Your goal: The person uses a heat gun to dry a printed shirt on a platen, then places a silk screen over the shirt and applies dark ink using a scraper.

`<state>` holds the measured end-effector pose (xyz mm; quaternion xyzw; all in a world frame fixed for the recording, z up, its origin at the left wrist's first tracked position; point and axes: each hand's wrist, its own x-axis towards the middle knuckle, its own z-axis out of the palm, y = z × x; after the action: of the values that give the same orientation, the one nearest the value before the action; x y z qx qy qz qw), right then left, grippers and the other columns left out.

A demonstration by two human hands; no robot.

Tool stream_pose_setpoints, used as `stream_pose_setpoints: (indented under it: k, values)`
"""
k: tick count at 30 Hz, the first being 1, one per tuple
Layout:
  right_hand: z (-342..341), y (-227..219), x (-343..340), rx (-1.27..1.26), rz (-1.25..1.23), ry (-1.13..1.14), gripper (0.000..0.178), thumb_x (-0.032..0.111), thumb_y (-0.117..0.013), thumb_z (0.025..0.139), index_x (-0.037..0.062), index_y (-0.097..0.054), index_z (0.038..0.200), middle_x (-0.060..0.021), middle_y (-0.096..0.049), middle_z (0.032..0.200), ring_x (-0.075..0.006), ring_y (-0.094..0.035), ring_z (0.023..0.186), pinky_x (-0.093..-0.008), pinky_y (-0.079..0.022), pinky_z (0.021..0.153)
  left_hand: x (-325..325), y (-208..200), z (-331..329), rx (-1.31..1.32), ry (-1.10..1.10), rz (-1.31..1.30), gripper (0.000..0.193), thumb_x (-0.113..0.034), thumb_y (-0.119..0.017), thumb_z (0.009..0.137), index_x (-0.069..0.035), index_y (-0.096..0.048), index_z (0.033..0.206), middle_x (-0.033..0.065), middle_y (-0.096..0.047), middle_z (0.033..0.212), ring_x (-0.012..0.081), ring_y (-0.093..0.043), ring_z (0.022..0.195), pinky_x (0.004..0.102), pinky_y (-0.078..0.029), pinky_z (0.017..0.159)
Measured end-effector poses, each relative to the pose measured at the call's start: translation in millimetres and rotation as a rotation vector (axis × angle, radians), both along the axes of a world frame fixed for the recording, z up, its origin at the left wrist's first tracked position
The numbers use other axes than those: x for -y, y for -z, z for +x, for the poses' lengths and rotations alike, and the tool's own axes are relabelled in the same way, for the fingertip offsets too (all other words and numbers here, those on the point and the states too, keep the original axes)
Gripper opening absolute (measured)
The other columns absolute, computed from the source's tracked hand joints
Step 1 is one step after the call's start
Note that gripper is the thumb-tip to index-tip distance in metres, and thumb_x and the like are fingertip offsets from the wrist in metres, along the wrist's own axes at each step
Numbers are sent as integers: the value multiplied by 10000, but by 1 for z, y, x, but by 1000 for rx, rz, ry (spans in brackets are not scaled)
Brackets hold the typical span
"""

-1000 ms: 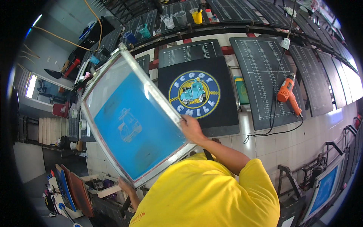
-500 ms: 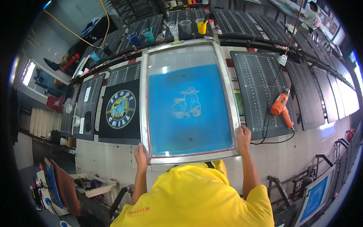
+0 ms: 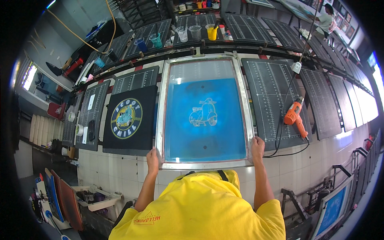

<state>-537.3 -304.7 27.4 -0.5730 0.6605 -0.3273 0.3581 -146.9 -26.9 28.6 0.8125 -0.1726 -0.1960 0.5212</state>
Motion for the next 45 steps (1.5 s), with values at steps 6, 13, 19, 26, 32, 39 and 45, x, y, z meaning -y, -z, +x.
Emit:
stream_pose_setpoints:
  k: [6,13,19,26,32,39,45]
  values:
    - [7,-8,11,-3,90,-79,392,230,-575,909,-79,-677,1126,-213,-709,1014,-293,-662,967,-366,-482,877,5,4,9,11,-3,10,481,-310,-476,1029,66,-520,732,54,-426,618,153,-400,626,364,-341,596]
    - [10,-1,16,13,85,-40,419,250,-581,909,-74,-672,1158,-218,-703,1076,-297,-652,1030,-360,-473,922,14,-2,14,-92,26,-3,446,-320,-503,1032,29,-543,756,-5,-412,701,113,-369,705,324,-331,637]
    - [25,-17,15,-39,38,-3,393,228,-563,917,-78,-679,1134,-244,-708,1026,-337,-667,977,-390,-483,888,18,3,12,-55,-54,-29,447,-299,-488,1022,75,-524,779,50,-469,686,147,-428,694,352,-379,652]
    - [23,-7,16,-77,3,-1,393,228,-548,933,-72,-676,1151,-253,-697,1071,-335,-656,1044,-387,-473,939,19,-1,17,-76,4,32,425,-292,-506,1022,100,-598,887,86,-559,758,161,-484,755,340,-417,718]
    - [26,-23,18,-15,173,-47,433,257,-576,936,-66,-647,1217,-225,-650,1201,-318,-607,1135,-364,-442,1000,17,0,19,-146,-21,27,424,-289,-509,1024,119,-624,1023,102,-637,888,157,-542,843,305,-435,794]
    - [31,-7,14,5,22,16,357,210,-543,949,-87,-671,1100,-166,-685,871,-208,-611,819,-350,-471,778,15,1,22,-207,-44,15,426,-301,-512,1030,109,-621,1076,94,-642,940,151,-548,881,288,-436,828]
    - [27,-2,22,-48,73,-75,302,185,-538,944,-79,-667,1012,-145,-656,776,-199,-559,717,-369,-451,701,12,4,28,-216,2,50,437,-304,-503,1033,108,-624,1117,120,-660,1002,170,-576,931,298,-447,857]
